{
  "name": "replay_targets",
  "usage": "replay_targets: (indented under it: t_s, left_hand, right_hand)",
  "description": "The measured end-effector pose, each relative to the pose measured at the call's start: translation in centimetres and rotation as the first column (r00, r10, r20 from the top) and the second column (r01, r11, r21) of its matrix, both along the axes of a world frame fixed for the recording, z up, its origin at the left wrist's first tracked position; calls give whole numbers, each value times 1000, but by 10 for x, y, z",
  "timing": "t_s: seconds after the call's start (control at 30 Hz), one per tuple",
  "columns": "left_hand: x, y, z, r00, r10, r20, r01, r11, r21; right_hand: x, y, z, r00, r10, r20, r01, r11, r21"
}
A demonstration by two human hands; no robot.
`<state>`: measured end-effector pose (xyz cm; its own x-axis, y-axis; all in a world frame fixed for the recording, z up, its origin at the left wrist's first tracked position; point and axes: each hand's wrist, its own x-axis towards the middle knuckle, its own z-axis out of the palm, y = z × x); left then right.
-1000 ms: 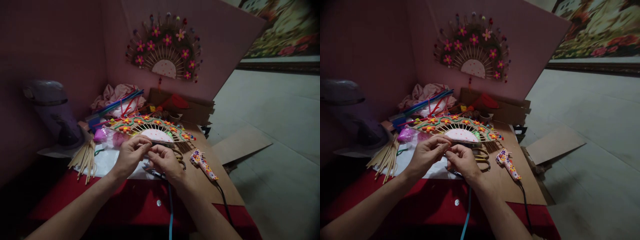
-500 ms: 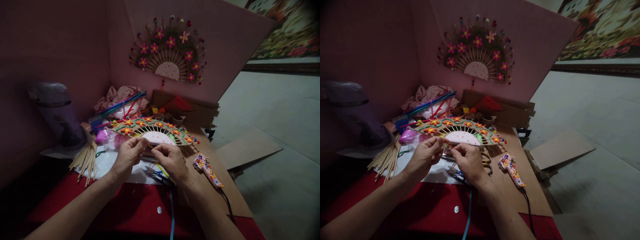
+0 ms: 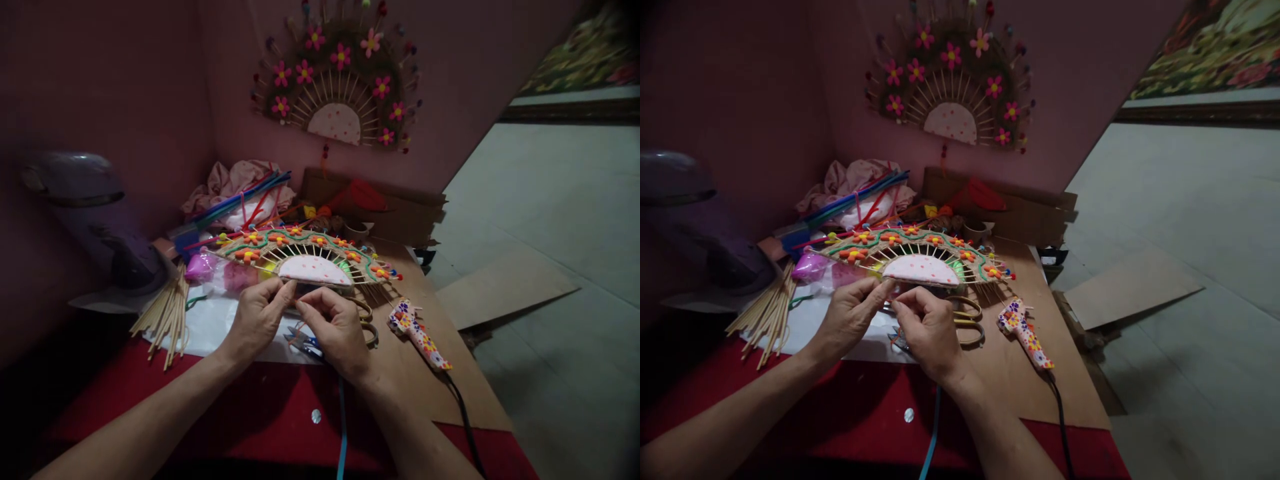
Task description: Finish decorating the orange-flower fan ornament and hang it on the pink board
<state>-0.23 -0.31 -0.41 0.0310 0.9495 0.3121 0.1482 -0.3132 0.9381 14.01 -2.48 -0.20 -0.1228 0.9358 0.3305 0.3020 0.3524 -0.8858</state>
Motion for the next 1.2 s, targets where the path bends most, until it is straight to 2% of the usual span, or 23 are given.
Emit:
replay_targets:
  t_s: [0.13,0.23,0.3,0.43,0.63,0.83,1.03,1.2]
  left_hand:
    - [-2,1,1,991,-53,124,71,987,-142]
    - [-4,4,3,966,-18,259,88,961,-262]
    - [-5,5,4,949,0,316,97,952,-291]
    - [-4,2,6,954,-53,294,136,953,-270]
    - [0,-3,7,979,-188,75,197,970,-142]
    - [0,-2,3,973,-222,63,227,968,-109]
    - [4,-8,2,980,-193,45,197,973,-120]
    - [0,-3,5,984,-101,149,123,982,-146]
  right_hand:
    - [0,-2,-1,999,-31,-37,31,999,7]
    - [1,-1,-3,995,-81,-58,83,996,22]
    - [3,-1,-4,993,-102,-60,104,994,38]
    - [5,-1,-5,992,-126,-11,126,987,99]
    - [3,-4,-5,991,-127,36,118,977,178]
    - [2,-3,-5,988,-138,62,122,969,214]
    - [2,-5,-4,990,-140,31,131,971,202]
    - [2,-4,-7,990,-138,-8,137,976,168]
